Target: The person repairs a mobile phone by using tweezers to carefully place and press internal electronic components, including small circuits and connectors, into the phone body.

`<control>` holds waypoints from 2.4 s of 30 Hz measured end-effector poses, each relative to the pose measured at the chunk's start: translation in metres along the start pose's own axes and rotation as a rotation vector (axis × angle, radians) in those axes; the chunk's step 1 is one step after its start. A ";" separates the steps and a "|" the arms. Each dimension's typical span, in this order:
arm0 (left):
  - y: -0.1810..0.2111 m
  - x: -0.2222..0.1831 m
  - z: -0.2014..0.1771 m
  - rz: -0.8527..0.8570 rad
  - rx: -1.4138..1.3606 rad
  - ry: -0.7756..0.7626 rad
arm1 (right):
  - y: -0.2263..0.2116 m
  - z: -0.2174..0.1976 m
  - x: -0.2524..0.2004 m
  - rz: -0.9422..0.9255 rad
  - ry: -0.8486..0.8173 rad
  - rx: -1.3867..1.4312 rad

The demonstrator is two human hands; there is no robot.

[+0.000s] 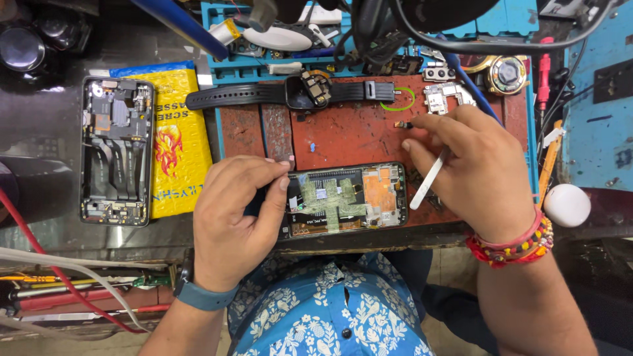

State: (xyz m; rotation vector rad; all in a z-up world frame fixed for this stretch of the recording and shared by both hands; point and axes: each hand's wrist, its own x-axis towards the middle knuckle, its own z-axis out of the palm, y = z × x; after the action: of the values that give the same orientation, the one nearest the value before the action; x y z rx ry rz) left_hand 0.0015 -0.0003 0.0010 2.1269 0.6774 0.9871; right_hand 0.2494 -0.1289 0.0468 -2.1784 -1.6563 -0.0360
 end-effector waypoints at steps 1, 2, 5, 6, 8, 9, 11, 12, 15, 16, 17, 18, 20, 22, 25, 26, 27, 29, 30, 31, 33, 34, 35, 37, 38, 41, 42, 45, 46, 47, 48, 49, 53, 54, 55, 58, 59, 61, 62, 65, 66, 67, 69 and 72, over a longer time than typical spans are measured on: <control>0.000 0.000 0.000 -0.002 -0.004 0.000 | -0.001 0.000 0.001 0.016 -0.018 -0.007; 0.000 0.000 0.000 -0.003 -0.009 0.000 | -0.001 0.000 0.002 0.033 -0.035 -0.015; 0.000 0.000 -0.001 -0.002 -0.009 0.000 | -0.001 0.000 0.003 0.053 -0.045 -0.012; 0.000 0.001 -0.001 -0.001 -0.009 -0.001 | -0.001 0.000 0.003 0.056 -0.039 -0.008; -0.001 0.001 -0.001 -0.002 -0.009 -0.003 | 0.000 0.001 0.004 0.049 -0.038 -0.005; -0.001 0.001 -0.001 -0.001 -0.011 -0.004 | 0.001 0.001 0.004 0.046 -0.038 -0.003; -0.002 0.001 -0.002 -0.001 -0.014 -0.006 | 0.001 0.001 0.006 0.053 -0.038 0.009; -0.002 0.001 -0.001 0.000 -0.016 -0.006 | 0.000 0.001 0.007 0.054 -0.037 0.015; -0.002 0.000 -0.002 0.000 -0.022 -0.004 | -0.001 -0.001 0.008 0.089 -0.065 0.021; -0.002 0.000 -0.002 0.000 -0.025 -0.002 | -0.001 -0.001 0.009 0.086 -0.067 0.018; -0.002 0.000 -0.002 0.000 -0.028 0.000 | -0.001 0.000 0.009 0.083 -0.069 0.015; -0.002 0.000 -0.002 0.000 -0.030 -0.001 | -0.001 0.000 0.009 0.081 -0.073 0.013; -0.002 0.000 -0.002 -0.002 -0.033 -0.001 | 0.000 -0.001 0.011 0.086 -0.094 0.016; -0.002 0.000 -0.003 0.000 -0.041 0.001 | 0.001 -0.002 0.012 0.085 -0.112 0.029; -0.002 0.000 -0.003 0.007 -0.047 0.004 | 0.004 -0.005 0.013 0.065 -0.137 0.040; -0.003 0.000 -0.003 0.010 -0.049 0.004 | 0.005 -0.006 0.014 0.052 -0.148 0.029; -0.003 -0.001 -0.003 0.009 -0.050 0.003 | 0.005 -0.006 0.014 0.038 -0.158 0.018; -0.003 -0.001 -0.003 0.008 -0.052 0.000 | 0.005 -0.006 0.015 0.043 -0.168 0.011; -0.002 -0.001 -0.003 0.007 -0.053 0.000 | 0.005 -0.007 0.015 0.046 -0.172 0.006; -0.002 -0.001 -0.003 0.007 -0.054 0.001 | 0.004 -0.007 0.016 0.025 -0.157 0.004; -0.003 -0.001 -0.003 0.011 -0.057 0.003 | 0.001 -0.008 0.017 -0.021 -0.126 0.003; -0.003 -0.001 -0.003 0.014 -0.059 0.005 | -0.001 -0.009 0.017 -0.039 -0.105 0.015; -0.003 -0.001 -0.003 0.018 -0.060 0.007 | -0.004 -0.009 0.018 -0.057 -0.085 0.027; -0.004 -0.001 -0.003 0.016 -0.065 0.006 | -0.011 -0.010 0.023 -0.102 -0.056 0.035; -0.004 -0.001 -0.003 0.015 -0.067 0.005 | -0.015 -0.010 0.026 -0.128 -0.050 0.032; -0.004 -0.001 -0.003 0.029 -0.063 0.014 | -0.029 -0.007 0.038 -0.259 -0.028 0.069; -0.004 -0.001 -0.003 0.031 -0.063 0.016 | -0.034 -0.005 0.042 -0.312 -0.020 0.089; -0.004 -0.001 -0.003 0.032 -0.067 0.018 | -0.042 0.003 0.058 -0.419 -0.042 0.079; -0.004 -0.001 -0.003 0.029 -0.070 0.017 | -0.044 0.007 0.063 -0.437 -0.032 0.047; -0.004 -0.001 -0.003 0.026 -0.074 0.016 | -0.046 0.012 0.069 -0.456 -0.021 0.016; -0.004 -0.001 -0.004 0.029 -0.077 0.016 | -0.047 0.016 0.073 -0.474 -0.012 -0.013; -0.004 -0.001 -0.004 0.032 -0.080 0.017 | -0.048 0.019 0.075 -0.468 -0.020 -0.022; -0.006 -0.001 -0.004 0.040 -0.090 0.016 | -0.053 0.030 0.083 -0.481 -0.015 -0.068; -0.006 -0.001 -0.004 0.039 -0.089 0.014 | -0.054 0.031 0.084 -0.493 -0.004 -0.083; -0.005 -0.001 -0.004 0.038 -0.089 0.013 | -0.055 0.033 0.085 -0.487 -0.005 -0.091; -0.005 -0.001 -0.005 0.036 -0.080 0.006 | -0.056 0.036 0.086 -0.483 0.005 -0.100; -0.005 0.000 -0.004 0.037 -0.076 0.004 | -0.056 0.036 0.086 -0.495 0.018 -0.096; -0.004 -0.001 -0.004 0.038 -0.077 0.012 | -0.055 0.038 0.085 -0.497 0.021 -0.088; -0.004 -0.001 -0.003 0.038 -0.077 0.016 | -0.055 0.038 0.085 -0.487 0.012 -0.085; -0.004 -0.001 -0.003 0.036 -0.070 0.017 | -0.055 0.038 0.084 -0.472 -0.010 -0.068; -0.003 0.000 -0.003 0.035 -0.065 0.015 | -0.055 0.037 0.083 -0.470 -0.015 -0.062; -0.003 0.000 -0.004 0.034 -0.059 0.013 | -0.055 0.036 0.082 -0.471 -0.010 -0.058; -0.003 0.000 -0.004 0.032 -0.053 0.013 | -0.056 0.032 0.077 -0.473 -0.002 -0.050; -0.003 0.000 -0.003 0.029 -0.051 0.011 | -0.056 0.021 0.062 -0.450 0.020 0.023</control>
State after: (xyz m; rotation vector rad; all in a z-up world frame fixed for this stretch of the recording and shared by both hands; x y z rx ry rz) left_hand -0.0011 0.0027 0.0007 2.0940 0.6223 1.0218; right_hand 0.2109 -0.0527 0.0602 -1.7413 -2.0876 -0.1626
